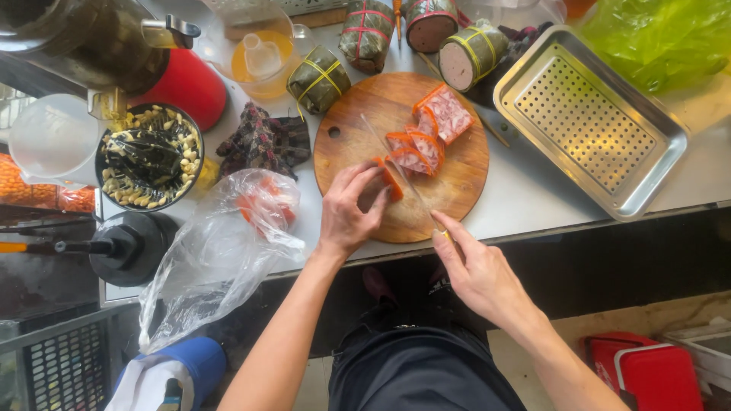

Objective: Slicing a piece of meat on a wooden cutting board using a knife

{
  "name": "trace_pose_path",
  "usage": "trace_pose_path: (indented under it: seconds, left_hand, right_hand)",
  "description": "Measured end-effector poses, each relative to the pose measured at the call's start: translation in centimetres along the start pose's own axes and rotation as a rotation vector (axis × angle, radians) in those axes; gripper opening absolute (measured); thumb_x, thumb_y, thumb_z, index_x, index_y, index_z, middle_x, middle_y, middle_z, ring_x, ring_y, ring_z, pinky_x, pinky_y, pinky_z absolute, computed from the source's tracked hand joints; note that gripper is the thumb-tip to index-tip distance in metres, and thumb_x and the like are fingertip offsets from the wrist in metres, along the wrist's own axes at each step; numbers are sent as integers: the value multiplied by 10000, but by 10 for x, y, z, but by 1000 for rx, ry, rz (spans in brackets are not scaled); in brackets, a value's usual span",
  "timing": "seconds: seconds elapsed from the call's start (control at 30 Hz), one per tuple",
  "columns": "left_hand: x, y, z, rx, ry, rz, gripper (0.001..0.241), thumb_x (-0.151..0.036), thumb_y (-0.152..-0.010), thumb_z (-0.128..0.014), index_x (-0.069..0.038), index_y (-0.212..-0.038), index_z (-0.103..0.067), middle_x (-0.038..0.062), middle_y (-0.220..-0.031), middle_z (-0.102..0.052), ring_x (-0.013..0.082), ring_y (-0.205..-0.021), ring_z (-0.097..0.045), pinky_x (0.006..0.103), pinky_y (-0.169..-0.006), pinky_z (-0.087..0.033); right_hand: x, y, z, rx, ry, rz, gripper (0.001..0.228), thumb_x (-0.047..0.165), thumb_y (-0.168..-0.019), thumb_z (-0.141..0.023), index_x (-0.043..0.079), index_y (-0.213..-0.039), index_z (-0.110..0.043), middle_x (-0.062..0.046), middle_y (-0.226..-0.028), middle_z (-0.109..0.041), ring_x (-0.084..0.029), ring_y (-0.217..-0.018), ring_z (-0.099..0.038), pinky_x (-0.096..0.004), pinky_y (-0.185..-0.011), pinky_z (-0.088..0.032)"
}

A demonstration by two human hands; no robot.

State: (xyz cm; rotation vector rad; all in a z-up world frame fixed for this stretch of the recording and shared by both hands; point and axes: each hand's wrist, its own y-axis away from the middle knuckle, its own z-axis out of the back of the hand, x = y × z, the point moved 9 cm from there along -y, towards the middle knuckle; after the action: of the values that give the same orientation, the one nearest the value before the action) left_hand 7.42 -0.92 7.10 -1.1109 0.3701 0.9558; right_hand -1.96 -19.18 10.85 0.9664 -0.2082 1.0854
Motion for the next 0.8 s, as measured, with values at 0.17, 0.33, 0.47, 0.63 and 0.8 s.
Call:
trace_pose_path:
  seconds: [0.17, 0.33, 0.47, 0.63, 0.8]
  left_hand:
    - [15, 10, 0, 35, 70, 51, 354, -125, -831, -851, -101, -1166, -737, 111, -1163, -717, 313, -1099, -705, 427, -972, -566]
    - [19, 12, -5, 69, 73, 28, 368, -105, -807, -862, -111, -1155, -743, 111, -1172, -728, 311, -1109, -709, 434, -978, -567]
    - [19, 12, -8, 72, 63, 12, 360, -132, -810, -869, -127, -1149, -747, 97, -1155, -728, 300, -1097, -711, 418, -970, -567]
    - [20, 11, -8, 86, 48, 10, 349, -141, -811, -865, -132, -1139, -746, 100, -1141, -731, 309, -1085, -714, 427, -947, -577]
    - [24, 13, -9, 77, 46, 29, 343, -159, -816, -861, -148, -1138, -745, 80, -1144, -731, 287, -1094, -715, 407, -952, -577]
  right_hand:
    - [2, 9, -18, 56, 30, -26, 519, 522, -987, -374, 430, -1485, -488, -224, -1148, -747, -462, -1135, -657, -582, -1021, -496]
    - [2, 9, -20, 49, 65, -12, 513, 517, -983, -373, 430, -1473, -498, -228, -1115, -755, -463, -1106, -673, -582, -997, -511]
    - [1, 10, -19, 44, 71, -9, 515, 505, -985, -367, 425, -1479, -490, -257, -1092, -750, -496, -1080, -671, -602, -982, -508]
    - [-4, 6, -22, 58, 93, -11, 509, 522, -992, -352, 445, -1477, -487, -252, -1071, -754, -488, -1068, -676, -606, -972, -511]
    - [0, 8, -22, 68, 86, -12, 511, 521, -992, -348, 438, -1476, -489, -249, -1078, -755, -491, -1074, -672, -610, -977, -508]
